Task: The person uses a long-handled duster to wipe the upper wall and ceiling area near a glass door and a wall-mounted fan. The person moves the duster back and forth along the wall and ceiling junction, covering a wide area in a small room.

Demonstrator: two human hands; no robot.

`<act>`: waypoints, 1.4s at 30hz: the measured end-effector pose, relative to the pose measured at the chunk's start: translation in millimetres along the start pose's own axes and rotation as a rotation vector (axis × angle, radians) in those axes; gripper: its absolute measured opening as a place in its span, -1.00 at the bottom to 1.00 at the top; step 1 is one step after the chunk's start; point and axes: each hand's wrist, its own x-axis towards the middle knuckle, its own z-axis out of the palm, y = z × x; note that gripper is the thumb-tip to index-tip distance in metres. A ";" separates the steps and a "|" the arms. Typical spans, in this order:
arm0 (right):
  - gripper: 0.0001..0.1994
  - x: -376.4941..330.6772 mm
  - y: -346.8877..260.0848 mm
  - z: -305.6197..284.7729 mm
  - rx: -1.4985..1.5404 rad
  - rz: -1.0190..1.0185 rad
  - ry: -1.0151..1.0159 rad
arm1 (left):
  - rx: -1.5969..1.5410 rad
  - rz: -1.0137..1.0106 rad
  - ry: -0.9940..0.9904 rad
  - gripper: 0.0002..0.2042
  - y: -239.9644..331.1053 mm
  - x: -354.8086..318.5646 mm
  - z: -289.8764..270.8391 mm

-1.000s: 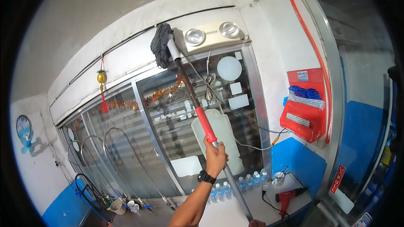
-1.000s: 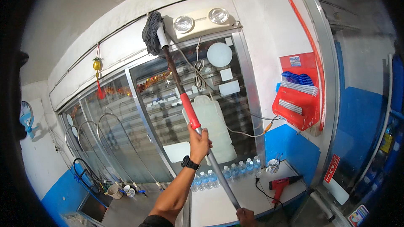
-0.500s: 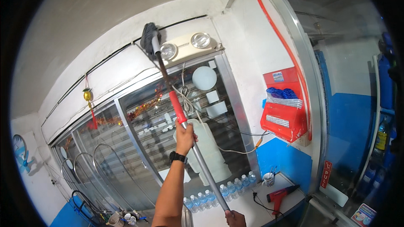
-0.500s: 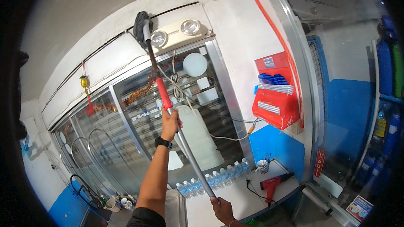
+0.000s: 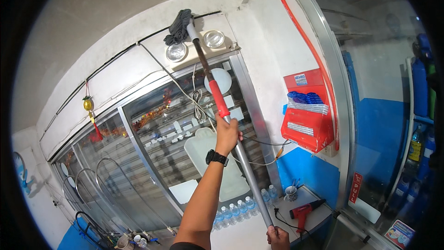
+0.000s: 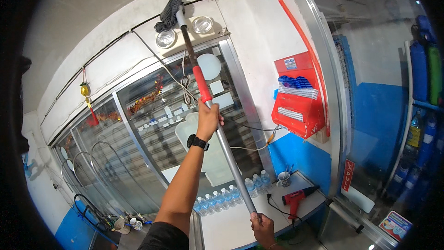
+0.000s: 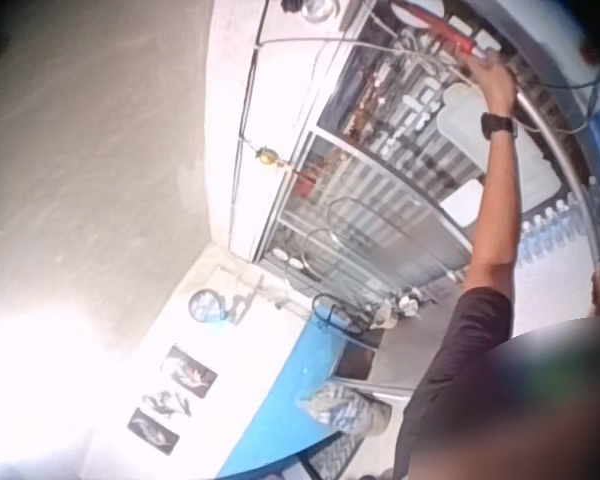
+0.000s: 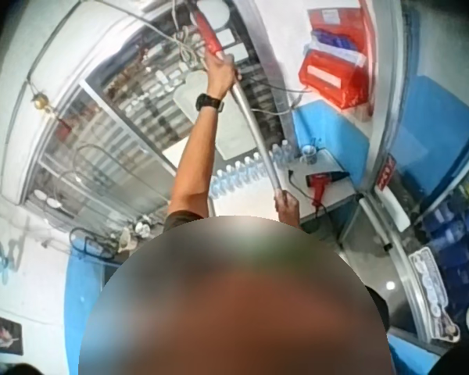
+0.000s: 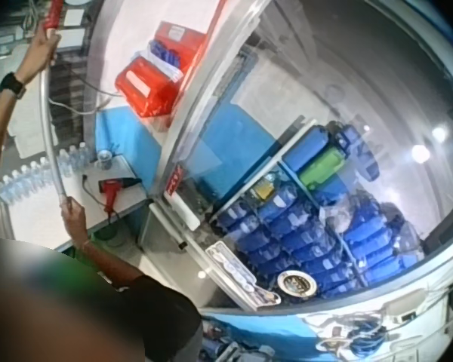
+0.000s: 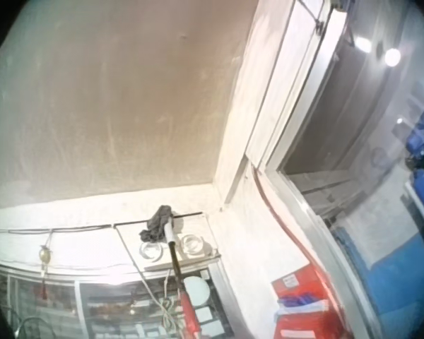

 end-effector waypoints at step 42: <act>-0.47 35.1 -17.4 -52.6 -0.100 0.000 0.080 | 0.025 0.021 -0.054 -0.51 4.5 35.5 80.5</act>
